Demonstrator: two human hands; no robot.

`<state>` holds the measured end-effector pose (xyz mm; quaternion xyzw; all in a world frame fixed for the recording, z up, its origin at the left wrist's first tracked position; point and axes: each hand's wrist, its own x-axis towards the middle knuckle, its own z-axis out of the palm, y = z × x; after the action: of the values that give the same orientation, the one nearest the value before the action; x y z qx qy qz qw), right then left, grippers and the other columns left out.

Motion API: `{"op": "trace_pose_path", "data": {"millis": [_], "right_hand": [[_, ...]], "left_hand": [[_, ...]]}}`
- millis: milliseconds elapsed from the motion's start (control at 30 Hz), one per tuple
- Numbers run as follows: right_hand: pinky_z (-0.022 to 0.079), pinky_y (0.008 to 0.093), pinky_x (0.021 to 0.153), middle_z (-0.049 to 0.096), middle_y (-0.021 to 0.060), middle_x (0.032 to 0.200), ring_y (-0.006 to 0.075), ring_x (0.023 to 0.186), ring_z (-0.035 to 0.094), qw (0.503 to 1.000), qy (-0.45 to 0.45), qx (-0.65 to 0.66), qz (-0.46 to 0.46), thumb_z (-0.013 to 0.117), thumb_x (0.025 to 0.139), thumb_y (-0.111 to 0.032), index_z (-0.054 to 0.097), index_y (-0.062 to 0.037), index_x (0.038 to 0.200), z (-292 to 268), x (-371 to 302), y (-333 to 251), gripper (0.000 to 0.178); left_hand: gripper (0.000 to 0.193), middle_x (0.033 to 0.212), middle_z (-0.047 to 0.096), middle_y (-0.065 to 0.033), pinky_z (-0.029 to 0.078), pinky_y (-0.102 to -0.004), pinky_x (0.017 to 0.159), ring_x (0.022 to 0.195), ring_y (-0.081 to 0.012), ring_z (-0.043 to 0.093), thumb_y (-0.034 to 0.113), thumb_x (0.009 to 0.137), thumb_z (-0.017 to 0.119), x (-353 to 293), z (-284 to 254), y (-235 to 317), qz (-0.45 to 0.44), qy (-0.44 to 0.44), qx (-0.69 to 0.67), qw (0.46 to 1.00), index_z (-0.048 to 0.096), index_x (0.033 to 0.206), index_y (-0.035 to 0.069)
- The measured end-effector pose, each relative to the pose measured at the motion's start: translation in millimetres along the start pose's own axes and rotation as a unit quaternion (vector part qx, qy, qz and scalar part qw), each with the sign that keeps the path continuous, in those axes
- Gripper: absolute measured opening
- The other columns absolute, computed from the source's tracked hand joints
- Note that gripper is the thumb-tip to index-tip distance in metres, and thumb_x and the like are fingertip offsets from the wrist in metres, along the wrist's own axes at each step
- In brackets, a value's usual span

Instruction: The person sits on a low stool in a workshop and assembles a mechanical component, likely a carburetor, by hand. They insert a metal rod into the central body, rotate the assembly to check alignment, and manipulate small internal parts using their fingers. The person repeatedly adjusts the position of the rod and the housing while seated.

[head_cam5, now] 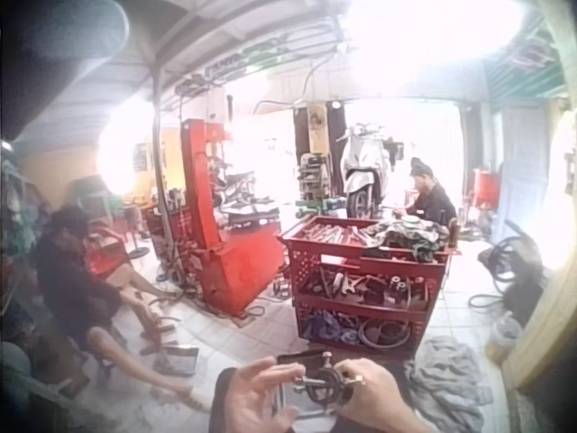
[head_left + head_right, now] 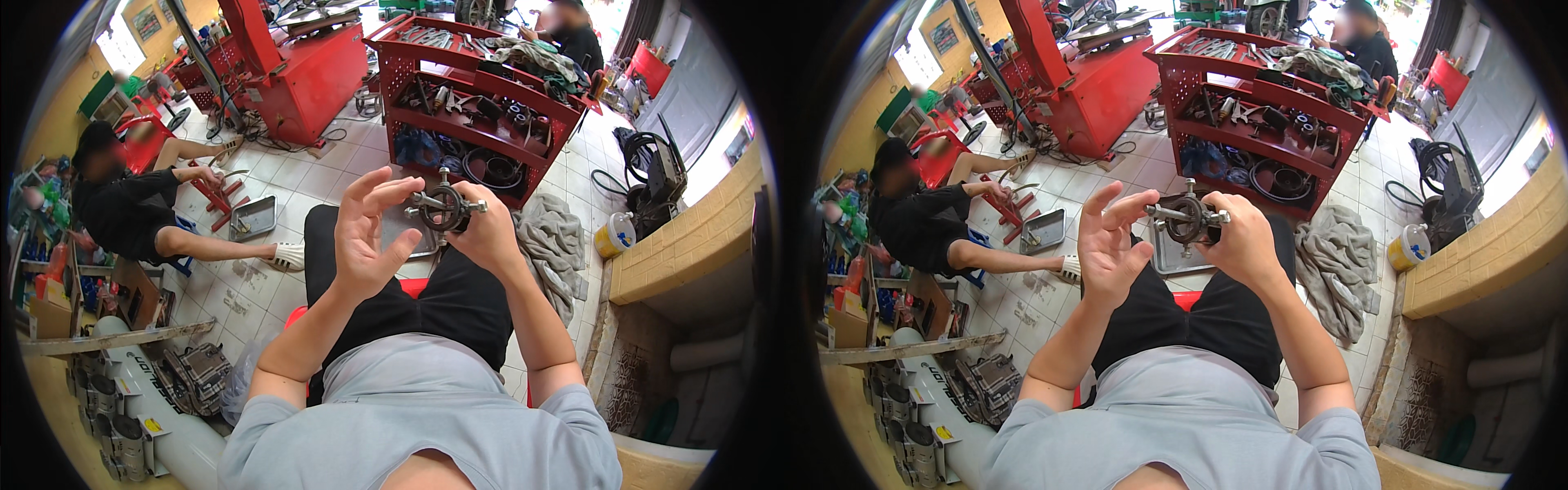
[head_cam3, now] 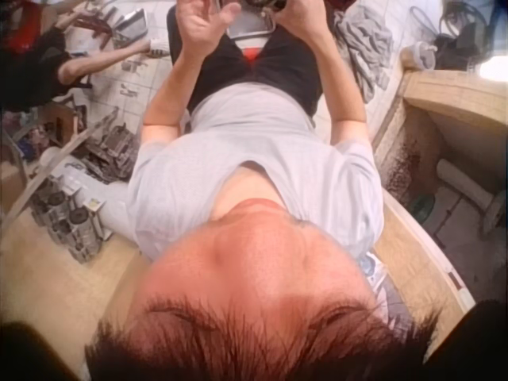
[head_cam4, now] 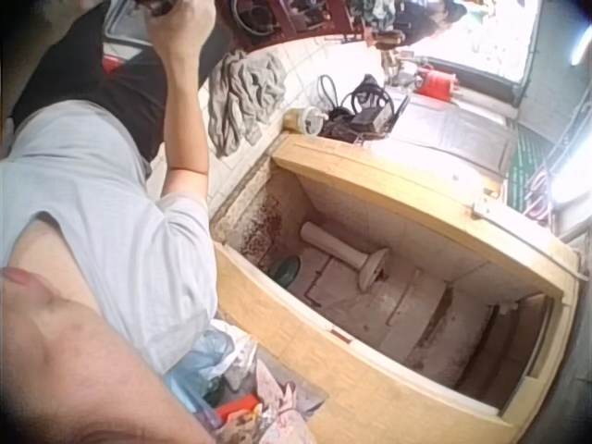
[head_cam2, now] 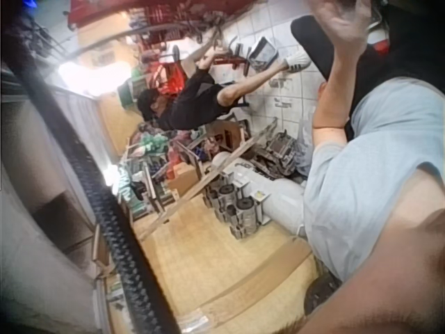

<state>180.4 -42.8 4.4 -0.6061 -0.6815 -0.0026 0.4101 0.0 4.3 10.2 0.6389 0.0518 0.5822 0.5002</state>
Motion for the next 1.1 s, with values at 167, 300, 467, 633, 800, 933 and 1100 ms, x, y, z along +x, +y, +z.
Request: {"op": "trace_pose_path", "data": {"millis": [167, 300, 467, 633, 800, 933, 1100], "right_hand": [[0.048, 0.0404, 0.077, 0.063, 0.0105, 0.09, 0.0304, 0.09, 0.06, 0.999, 0.001, -0.009, -0.043, 0.076, 0.058, -0.006, 0.057, -0.0072, 0.097, 5, 0, 9, 0.044], [0.048, 0.0404, 0.078, 0.063, 0.0105, 0.09, 0.0305, 0.09, 0.06, 0.999, 0.003, 0.003, -0.035, 0.076, 0.058, -0.007, 0.057, -0.0069, 0.098, 7, -1, 4, 0.044], [0.049, 0.0403, 0.078, 0.063, 0.0102, 0.09, 0.0305, 0.09, 0.06, 0.998, -0.004, 0.034, 0.05, 0.077, 0.059, -0.009, 0.057, -0.007, 0.098, 7, -2, 5, 0.044], [0.049, 0.0402, 0.077, 0.063, 0.0101, 0.09, 0.0305, 0.091, 0.06, 1.0, -0.007, 0.028, 0.012, 0.078, 0.059, -0.01, 0.056, -0.0073, 0.098, 3, 0, 1, 0.045], [0.049, 0.0402, 0.078, 0.063, 0.0102, 0.09, 0.0305, 0.091, 0.06, 0.999, -0.007, 0.032, 0.01, 0.078, 0.059, -0.01, 0.056, -0.0075, 0.099, 5, -1, 0, 0.046], [0.049, 0.0401, 0.078, 0.064, 0.0103, 0.091, 0.0307, 0.092, 0.06, 0.999, -0.014, 0.04, 0.032, 0.079, 0.059, -0.01, 0.056, -0.0074, 0.098, 5, -1, 0, 0.046], [0.049, 0.0402, 0.078, 0.064, 0.0105, 0.092, 0.0307, 0.092, 0.06, 0.999, -0.011, 0.034, 0.019, 0.079, 0.059, -0.01, 0.056, -0.0073, 0.099, 4, -1, 0, 0.046]], "left_hand": [[0.063, 0.106, 0.06, -0.0107, 0.037, -0.0293, 0.094, 0.107, -0.0166, 0.054, 0.002, 0.076, 0.07, -2, -7, -3, -0.006, 0.002, -0.003, 1.0, 0.039, 0.131, 0.002], [0.061, 0.101, 0.059, -0.0081, 0.037, -0.0278, 0.092, 0.099, -0.0143, 0.054, 0.003, 0.076, 0.071, -4, -9, -6, -0.004, 0.014, 0.011, 1.0, 0.04, 0.129, 0.002], [0.063, 0.105, 0.057, -0.0099, 0.037, -0.0319, 0.097, 0.103, -0.018, 0.053, 0.01, 0.078, 0.071, -8, -18, -14, 0.014, -0.008, -0.026, 1.0, 0.038, 0.132, 0.003], [0.062, 0.119, 0.058, -0.0172, 0.034, -0.0334, 0.102, 0.117, -0.0223, 0.051, 0.01, 0.078, 0.07, -1, 2, -2, 0.007, -0.017, -0.039, 0.999, 0.038, 0.131, 0.002], [0.054, 0.089, 0.056, -0.0044, 0.037, -0.0265, 0.089, 0.093, -0.0129, 0.052, 0.001, 0.077, 0.068, -6, -16, -14, 0.045, 0.027, -0.047, 0.998, 0.045, 0.126, -0.001], [0.055, 0.101, 0.052, -0.0047, 0.035, -0.0258, 0.088, 0.096, -0.0125, 0.047, 0.007, 0.076, 0.07, -3, -11, -6, -0.001, 0.007, 0.024, 1.0, 0.051, 0.126, -0.002], [0.047, 0.113, 0.051, -0.0076, 0.034, -0.0266, 0.09, 0.103, -0.0129, 0.046, 0.013, 0.08, 0.069, -2, -6, 0, -0.008, -0.04, 0.112, 0.993, 0.056, 0.123, -0.003]]}}
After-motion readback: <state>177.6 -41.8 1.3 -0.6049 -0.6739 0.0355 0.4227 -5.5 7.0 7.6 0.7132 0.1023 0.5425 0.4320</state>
